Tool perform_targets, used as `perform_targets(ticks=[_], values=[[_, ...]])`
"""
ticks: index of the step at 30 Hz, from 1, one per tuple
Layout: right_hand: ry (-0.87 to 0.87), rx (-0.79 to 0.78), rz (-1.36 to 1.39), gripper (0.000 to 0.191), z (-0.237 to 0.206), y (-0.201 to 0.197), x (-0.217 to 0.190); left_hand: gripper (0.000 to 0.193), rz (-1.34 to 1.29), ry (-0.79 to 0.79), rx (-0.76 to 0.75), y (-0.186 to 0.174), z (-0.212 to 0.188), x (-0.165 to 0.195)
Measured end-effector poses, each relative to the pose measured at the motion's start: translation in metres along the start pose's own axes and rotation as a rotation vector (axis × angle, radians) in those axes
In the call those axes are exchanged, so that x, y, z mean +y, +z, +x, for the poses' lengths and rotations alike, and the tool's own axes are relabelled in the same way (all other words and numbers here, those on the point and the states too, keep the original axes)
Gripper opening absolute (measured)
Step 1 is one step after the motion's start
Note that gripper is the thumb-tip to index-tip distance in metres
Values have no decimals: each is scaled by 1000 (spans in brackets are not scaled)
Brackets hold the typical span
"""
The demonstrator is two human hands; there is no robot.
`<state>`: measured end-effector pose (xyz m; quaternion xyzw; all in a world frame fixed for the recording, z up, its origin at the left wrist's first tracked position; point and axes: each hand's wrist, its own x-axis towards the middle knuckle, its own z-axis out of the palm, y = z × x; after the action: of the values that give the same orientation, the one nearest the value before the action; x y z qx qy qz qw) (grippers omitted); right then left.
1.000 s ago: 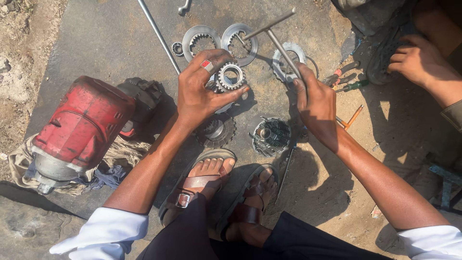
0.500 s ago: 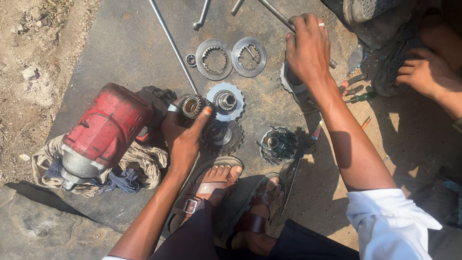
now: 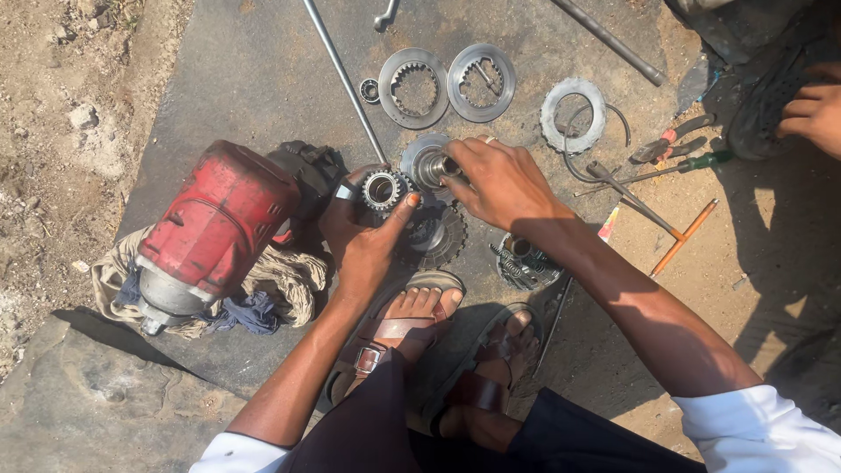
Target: The person assembles a motorcycle gearbox by hand, placing friction plates and steel plates into a hub, then fitting a gear and a pressure plate. The person arranges the parts on the floor and stacks them in sequence.
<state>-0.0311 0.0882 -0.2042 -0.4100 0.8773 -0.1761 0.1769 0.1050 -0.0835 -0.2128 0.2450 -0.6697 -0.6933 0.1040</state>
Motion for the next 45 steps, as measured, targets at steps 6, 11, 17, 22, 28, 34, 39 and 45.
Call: perform_targets(ticks=[6, 11, 17, 22, 28, 34, 39, 45], values=[[-2, 115, -3, 31, -14, -20, 20, 34, 88, 6, -31, -9, -4, 1], [-8, -25, -266, 30, -23, -48, 16, 48, 267, 268, -62, -11, -1, -19], [-99, -360, -429, 35, -85, -95, 9, 53, 284, 365, -344, -9, -3, -39], [208, -743, -566, 52, -131, -126, 19, 60, 530, 375, -218, 7, 18, -45], [323, -641, -479, 41, -157, -121, 32, 55, 556, 371, -190, 26, 55, -42], [275, -532, -589, 33, -145, -110, 65, 54, 583, 322, -274, 13, 49, -43], [161, -336, -564, 26, -93, -82, 86, 55, 635, 389, -284, 16, 48, -41], [33, -178, -552, 27, -32, -57, 87, 47, 511, 476, -224, 22, 34, -30]])
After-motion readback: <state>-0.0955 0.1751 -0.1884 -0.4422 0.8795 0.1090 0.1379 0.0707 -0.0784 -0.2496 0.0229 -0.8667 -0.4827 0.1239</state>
